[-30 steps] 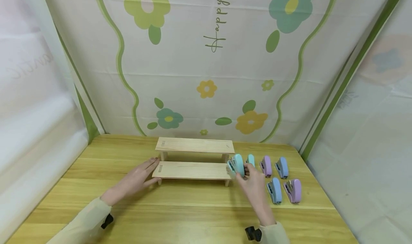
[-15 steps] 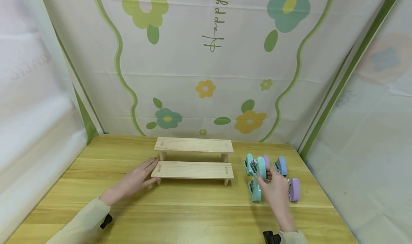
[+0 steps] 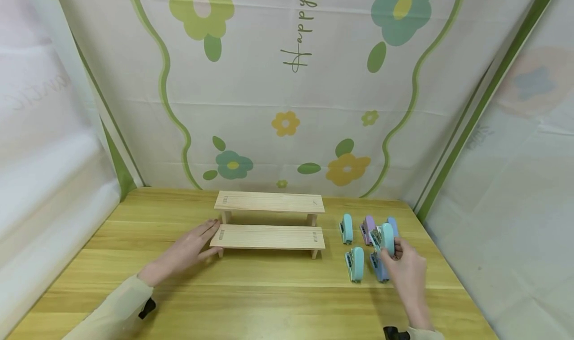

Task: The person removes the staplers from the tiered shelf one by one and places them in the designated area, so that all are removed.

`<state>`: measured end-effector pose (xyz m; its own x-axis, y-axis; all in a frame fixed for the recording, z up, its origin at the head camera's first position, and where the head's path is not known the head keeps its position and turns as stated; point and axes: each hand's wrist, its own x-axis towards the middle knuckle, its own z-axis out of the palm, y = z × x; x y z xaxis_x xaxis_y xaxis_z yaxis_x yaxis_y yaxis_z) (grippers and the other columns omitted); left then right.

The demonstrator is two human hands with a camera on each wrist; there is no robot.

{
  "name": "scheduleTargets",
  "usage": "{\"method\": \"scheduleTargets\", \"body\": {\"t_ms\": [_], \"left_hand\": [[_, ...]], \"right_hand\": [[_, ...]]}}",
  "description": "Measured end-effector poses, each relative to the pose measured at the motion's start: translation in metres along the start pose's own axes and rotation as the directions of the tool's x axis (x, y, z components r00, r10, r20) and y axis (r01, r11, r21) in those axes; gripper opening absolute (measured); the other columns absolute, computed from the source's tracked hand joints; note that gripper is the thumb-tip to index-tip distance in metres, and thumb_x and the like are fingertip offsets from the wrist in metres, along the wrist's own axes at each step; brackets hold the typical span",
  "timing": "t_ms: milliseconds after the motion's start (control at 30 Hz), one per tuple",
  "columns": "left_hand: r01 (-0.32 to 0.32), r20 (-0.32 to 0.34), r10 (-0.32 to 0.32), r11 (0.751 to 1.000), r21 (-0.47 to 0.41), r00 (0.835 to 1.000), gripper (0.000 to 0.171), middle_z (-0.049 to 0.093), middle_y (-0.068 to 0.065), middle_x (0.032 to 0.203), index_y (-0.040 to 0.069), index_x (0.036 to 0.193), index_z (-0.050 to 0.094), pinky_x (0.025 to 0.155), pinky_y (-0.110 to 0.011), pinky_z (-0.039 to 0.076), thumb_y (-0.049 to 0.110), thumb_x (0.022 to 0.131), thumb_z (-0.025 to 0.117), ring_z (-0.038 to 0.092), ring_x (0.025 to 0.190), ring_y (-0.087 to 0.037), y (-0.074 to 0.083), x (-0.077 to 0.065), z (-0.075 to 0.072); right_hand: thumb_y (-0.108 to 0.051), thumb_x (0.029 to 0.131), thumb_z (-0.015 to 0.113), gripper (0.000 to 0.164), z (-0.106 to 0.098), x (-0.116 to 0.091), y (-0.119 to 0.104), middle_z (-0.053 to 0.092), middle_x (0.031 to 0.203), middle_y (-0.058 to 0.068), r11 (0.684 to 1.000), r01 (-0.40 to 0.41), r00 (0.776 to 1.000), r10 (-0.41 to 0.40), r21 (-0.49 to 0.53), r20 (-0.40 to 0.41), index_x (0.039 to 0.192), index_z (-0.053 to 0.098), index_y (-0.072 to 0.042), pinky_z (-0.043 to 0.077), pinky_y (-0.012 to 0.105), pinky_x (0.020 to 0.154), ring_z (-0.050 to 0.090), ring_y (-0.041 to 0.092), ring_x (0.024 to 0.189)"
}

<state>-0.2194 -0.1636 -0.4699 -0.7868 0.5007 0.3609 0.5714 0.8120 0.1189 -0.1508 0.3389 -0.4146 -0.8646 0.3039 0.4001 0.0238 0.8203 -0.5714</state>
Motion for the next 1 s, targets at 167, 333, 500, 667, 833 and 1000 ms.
{"method": "scheduleTargets", "body": {"t_ms": [167, 333, 500, 667, 833, 1000], "left_hand": [[-0.007, -0.008, 0.007, 1.000, 0.008, 1.000, 0.073, 0.051, -0.027, 0.144, -0.010, 0.140, 0.049, 0.109, -0.050, 0.048, 0.038, 0.090, 0.072, 0.053, 0.132, -0.041, 0.000, -0.001, -0.001], [-0.008, -0.005, 0.008, 1.000, 0.007, 1.000, 0.074, 0.051, -0.027, 0.145, -0.010, 0.141, 0.048, 0.110, -0.050, 0.048, 0.039, 0.090, 0.071, 0.053, 0.133, -0.040, 0.000, 0.000, 0.000], [-0.012, -0.013, 0.013, 1.000, 0.010, 1.000, 0.073, 0.051, -0.027, 0.145, -0.010, 0.140, 0.049, 0.110, -0.050, 0.048, 0.039, 0.090, 0.071, 0.053, 0.132, -0.041, -0.001, 0.000, 0.000], [-0.011, -0.025, 0.011, 1.000, 0.006, 1.000, 0.073, 0.052, -0.027, 0.144, -0.010, 0.139, 0.049, 0.109, -0.051, 0.049, 0.038, 0.089, 0.072, 0.054, 0.131, -0.041, -0.001, -0.001, 0.000], [-0.010, -0.025, 0.010, 1.000, 0.010, 1.000, 0.073, 0.052, -0.027, 0.144, -0.010, 0.139, 0.049, 0.108, -0.051, 0.049, 0.038, 0.089, 0.072, 0.054, 0.131, -0.041, -0.001, -0.001, 0.001], [-0.013, -0.026, 0.013, 1.000, 0.007, 1.000, 0.073, 0.052, -0.027, 0.143, -0.010, 0.140, 0.049, 0.109, -0.050, 0.049, 0.039, 0.090, 0.072, 0.054, 0.131, -0.041, 0.000, 0.000, 0.001]], "right_hand": [[-0.014, 0.086, 0.069, 0.036, -0.008, 0.002, 0.015, 0.071, 0.099, 0.033, 0.999, -0.047, 0.999, 0.047, -0.015, 0.003, 0.110, 0.066, 0.012, 0.042, 0.002, 0.053, 0.068, 0.010, 0.069], [-0.015, 0.087, 0.068, 0.040, -0.016, 0.003, 0.028, 0.070, 0.103, 0.035, 0.996, -0.083, 0.997, 0.083, -0.016, 0.008, 0.114, 0.063, 0.014, 0.041, 0.001, 0.052, 0.055, -0.010, 0.065], [-0.017, 0.088, 0.068, 0.040, -0.025, 0.006, 0.040, 0.069, 0.105, 0.035, 0.993, -0.105, 0.994, 0.106, -0.044, 0.006, 0.115, 0.062, 0.013, 0.041, 0.003, 0.052, 0.052, -0.012, 0.065], [-0.019, 0.087, 0.068, 0.040, -0.033, 0.009, 0.050, 0.070, 0.103, 0.033, 0.989, -0.136, 0.991, 0.135, -0.060, -0.025, 0.113, 0.064, 0.010, 0.036, 0.002, 0.052, 0.035, -0.025, 0.064], [-0.017, 0.087, 0.068, 0.039, -0.040, 0.012, 0.060, 0.069, 0.104, 0.035, 0.986, -0.151, 0.988, 0.148, -0.069, -0.045, 0.113, 0.062, 0.011, 0.033, 0.001, 0.053, 0.033, -0.025, 0.065], [-0.016, 0.087, 0.066, 0.042, -0.046, 0.015, 0.069, 0.067, 0.107, 0.038, 0.979, -0.188, 0.982, 0.185, -0.072, -0.042, 0.116, 0.060, 0.014, 0.034, 0.000, 0.051, 0.031, -0.024, 0.062]]}}
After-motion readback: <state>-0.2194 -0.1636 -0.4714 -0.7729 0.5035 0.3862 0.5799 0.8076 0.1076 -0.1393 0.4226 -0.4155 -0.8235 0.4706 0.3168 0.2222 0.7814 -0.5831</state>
